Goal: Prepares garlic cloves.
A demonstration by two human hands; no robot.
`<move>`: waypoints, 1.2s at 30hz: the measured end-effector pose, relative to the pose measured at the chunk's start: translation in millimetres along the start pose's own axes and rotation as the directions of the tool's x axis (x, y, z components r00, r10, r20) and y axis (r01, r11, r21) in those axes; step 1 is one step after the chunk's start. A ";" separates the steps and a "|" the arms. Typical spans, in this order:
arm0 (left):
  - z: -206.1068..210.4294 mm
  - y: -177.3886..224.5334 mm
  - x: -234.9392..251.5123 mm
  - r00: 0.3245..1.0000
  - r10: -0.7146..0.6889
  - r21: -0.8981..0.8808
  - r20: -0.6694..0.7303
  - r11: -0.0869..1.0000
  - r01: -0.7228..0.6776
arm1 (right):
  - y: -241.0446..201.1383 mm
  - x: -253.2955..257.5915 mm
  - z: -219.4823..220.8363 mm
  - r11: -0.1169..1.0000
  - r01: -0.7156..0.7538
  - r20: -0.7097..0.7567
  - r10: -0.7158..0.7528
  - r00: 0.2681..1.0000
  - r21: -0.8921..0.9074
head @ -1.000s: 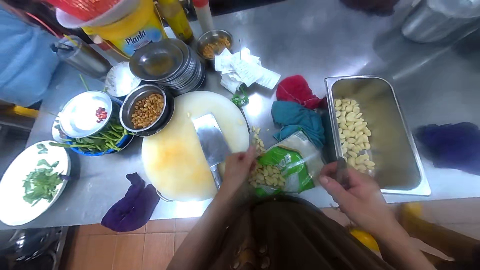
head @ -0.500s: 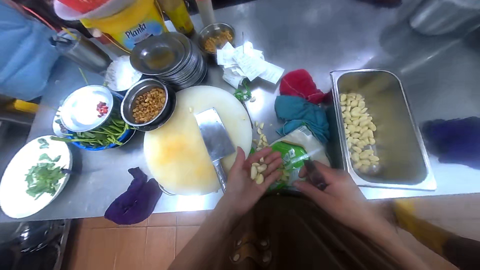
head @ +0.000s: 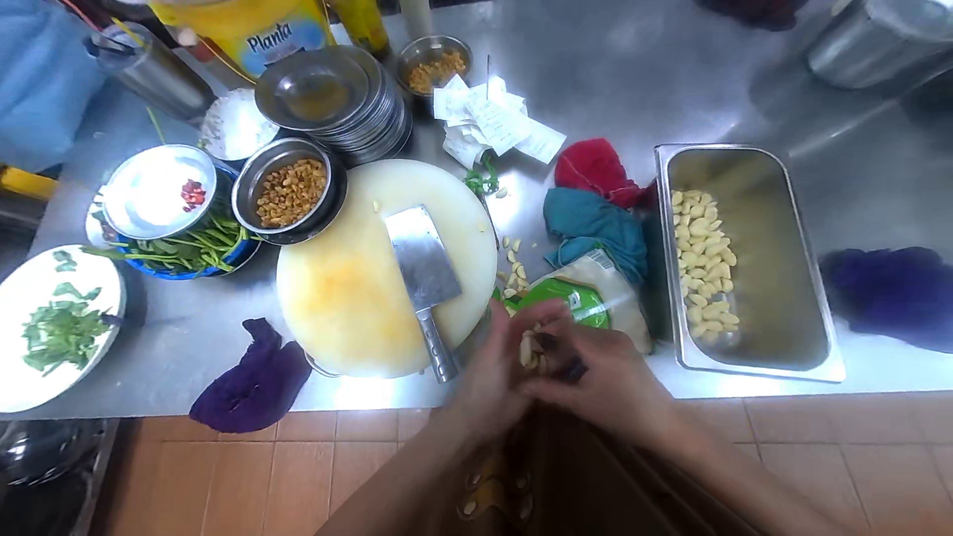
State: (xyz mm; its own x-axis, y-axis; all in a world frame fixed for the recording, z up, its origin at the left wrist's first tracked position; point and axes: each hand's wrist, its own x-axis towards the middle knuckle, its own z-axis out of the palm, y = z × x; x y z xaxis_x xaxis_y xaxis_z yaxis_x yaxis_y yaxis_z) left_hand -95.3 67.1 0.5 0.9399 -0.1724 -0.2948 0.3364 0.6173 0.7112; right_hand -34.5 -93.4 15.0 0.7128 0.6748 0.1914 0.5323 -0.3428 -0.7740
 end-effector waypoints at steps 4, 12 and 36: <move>5.9 3.8 -3.4 0.999 -0.031 -0.035 -0.020 0.999 0.030 | 0.8 2.7 1.1 0.998 -0.015 -0.002 0.015 1.000 -0.055; 9.8 8.7 -0.9 0.963 -0.199 -0.176 -0.180 0.970 0.167 | 10.0 -6.9 -11.8 0.757 -0.285 0.053 0.316 0.947 0.587; 0.1 16.6 5.5 0.993 0.004 0.426 0.117 0.903 -0.054 | 25.4 -7.4 -29.4 0.964 -0.202 0.257 0.154 0.954 0.173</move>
State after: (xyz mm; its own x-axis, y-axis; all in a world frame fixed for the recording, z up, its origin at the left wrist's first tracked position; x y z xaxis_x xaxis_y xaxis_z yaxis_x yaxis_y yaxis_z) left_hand -84.5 76.4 10.7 0.9416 -0.2590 -0.2151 0.2784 0.2399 0.9300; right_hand -12.8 -126.3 11.7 0.6444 0.7591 -0.0920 0.2902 -0.3541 -0.8890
